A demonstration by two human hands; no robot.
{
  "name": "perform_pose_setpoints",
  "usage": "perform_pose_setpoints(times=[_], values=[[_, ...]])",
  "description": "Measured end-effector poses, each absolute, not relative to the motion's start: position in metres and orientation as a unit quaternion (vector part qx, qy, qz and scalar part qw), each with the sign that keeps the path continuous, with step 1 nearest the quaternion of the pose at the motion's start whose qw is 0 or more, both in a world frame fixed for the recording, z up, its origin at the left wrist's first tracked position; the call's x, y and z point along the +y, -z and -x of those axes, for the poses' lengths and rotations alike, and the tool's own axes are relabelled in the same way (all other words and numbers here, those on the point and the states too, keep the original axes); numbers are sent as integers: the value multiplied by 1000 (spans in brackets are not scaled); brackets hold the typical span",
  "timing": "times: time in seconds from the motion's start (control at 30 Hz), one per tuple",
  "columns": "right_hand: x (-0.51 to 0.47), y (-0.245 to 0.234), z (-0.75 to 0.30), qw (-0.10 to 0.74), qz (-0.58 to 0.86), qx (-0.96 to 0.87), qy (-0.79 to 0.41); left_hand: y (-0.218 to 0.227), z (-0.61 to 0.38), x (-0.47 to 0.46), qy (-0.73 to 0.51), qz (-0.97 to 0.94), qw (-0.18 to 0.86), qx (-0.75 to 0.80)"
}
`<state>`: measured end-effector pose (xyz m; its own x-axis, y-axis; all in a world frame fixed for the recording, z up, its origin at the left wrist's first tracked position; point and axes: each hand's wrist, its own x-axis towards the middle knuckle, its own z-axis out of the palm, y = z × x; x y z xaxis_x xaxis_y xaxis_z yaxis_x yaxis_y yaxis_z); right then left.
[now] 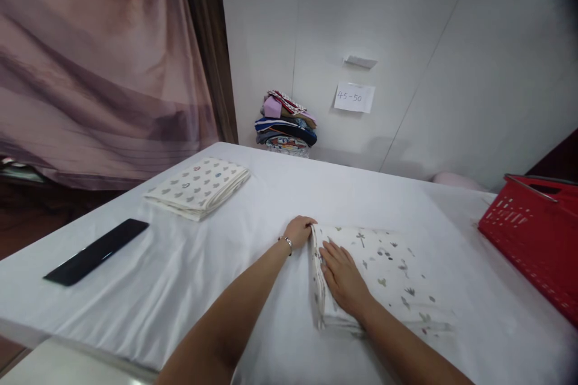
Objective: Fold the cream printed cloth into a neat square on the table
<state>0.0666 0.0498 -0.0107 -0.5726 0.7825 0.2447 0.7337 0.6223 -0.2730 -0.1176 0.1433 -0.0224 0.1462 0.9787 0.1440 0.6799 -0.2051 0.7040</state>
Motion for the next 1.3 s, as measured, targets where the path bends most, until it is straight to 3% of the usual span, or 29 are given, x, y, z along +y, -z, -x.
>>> perform_pose_setpoints(times=[0.17, 0.6, 0.9, 1.3], values=[[49, 10, -66, 169, 434, -881, -80, 19, 128, 147, -276, -727, 345, 526], [48, 7, -64, 146, 434, -886, -70, 24, 114, 145, -285, -690, 276, 605], [48, 6, -64, 150, 439, -884, -59, 25, 115, 146, -331, -646, 349, 592], [48, 7, -62, 167, 437, -882, -59, -8, 112, 129, -315, -598, 315, 667]])
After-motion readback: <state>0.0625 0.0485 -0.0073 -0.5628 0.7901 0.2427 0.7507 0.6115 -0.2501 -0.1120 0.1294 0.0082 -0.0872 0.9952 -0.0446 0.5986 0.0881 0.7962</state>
